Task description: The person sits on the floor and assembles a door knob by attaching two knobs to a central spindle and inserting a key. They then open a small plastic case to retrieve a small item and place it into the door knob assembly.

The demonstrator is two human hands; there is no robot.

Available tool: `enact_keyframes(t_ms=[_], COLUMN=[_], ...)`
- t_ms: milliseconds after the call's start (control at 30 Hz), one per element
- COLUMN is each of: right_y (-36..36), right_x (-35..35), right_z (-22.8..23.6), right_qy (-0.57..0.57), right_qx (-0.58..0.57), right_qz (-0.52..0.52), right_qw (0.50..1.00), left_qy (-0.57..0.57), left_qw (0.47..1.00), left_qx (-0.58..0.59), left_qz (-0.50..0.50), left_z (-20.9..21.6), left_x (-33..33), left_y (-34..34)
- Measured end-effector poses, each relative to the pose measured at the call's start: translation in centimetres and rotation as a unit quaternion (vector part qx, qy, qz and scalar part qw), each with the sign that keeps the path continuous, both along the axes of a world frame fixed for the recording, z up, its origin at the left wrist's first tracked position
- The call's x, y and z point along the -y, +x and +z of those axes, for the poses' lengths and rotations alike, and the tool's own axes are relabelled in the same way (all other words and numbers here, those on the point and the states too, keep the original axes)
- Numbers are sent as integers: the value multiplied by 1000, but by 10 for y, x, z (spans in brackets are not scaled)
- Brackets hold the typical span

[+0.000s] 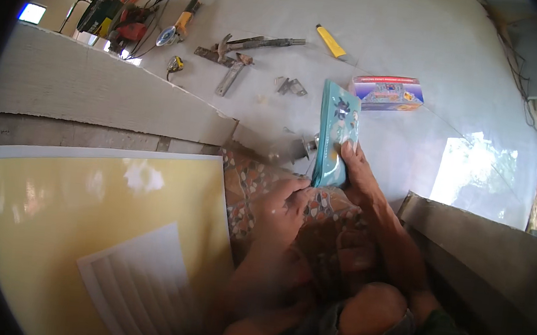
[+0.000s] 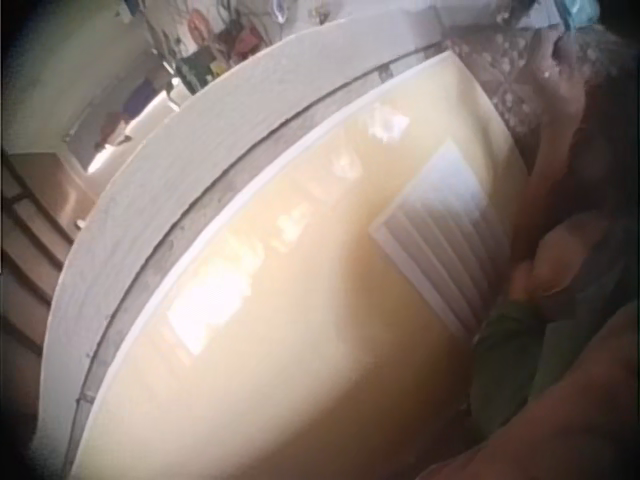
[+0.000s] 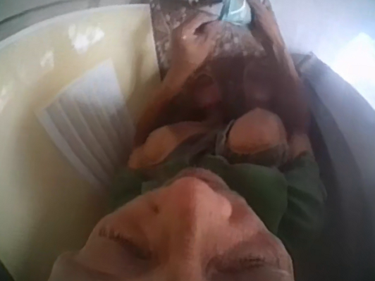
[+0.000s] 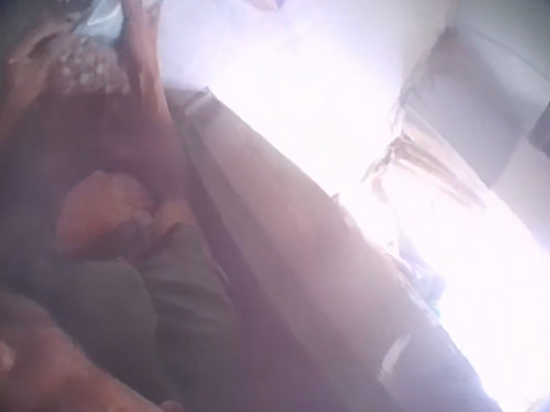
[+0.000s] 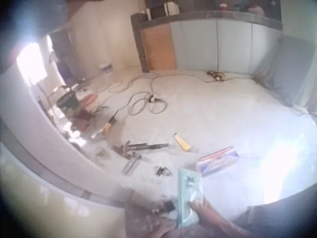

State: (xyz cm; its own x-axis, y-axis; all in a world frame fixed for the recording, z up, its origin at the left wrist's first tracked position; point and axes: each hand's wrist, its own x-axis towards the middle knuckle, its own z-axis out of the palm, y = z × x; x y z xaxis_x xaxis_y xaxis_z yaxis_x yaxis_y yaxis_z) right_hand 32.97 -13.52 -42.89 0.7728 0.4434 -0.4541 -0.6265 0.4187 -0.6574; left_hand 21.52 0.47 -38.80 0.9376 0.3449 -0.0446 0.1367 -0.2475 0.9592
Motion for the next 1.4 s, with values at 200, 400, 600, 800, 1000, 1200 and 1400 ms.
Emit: enact_keyframes(t_ms=[200,400,600,800,1000,1200,1400], right_y=[-22,-71,-86,-93,-110,-128,-138], right_x=[35,77,85,85,101,121,138], right_z=[-12,-62,-50,-28,-4,11,17], right_qy=[68,89,55,-10,-75,-117,-160], right_qx=[37,-28,-10,45,79,98,115], right_qz=[70,175,189,216,227,235,238], right_qw=[995,980,980,975,968,960,951], left_qy=[-92,-113,19,159,128,103,108], left_qw=[992,970,988,962,976,978,972], left_qx=[-32,-129,-49,118,55,43,42], left_qz=[-78,-170,-146,-189,-169,-177,-205], left_z=[20,17,10,-29,-23,-47,-60], left_x=[3,7,25,36,38,49,74], left_y=[2,-24,-21,-24,-17,-46,-78])
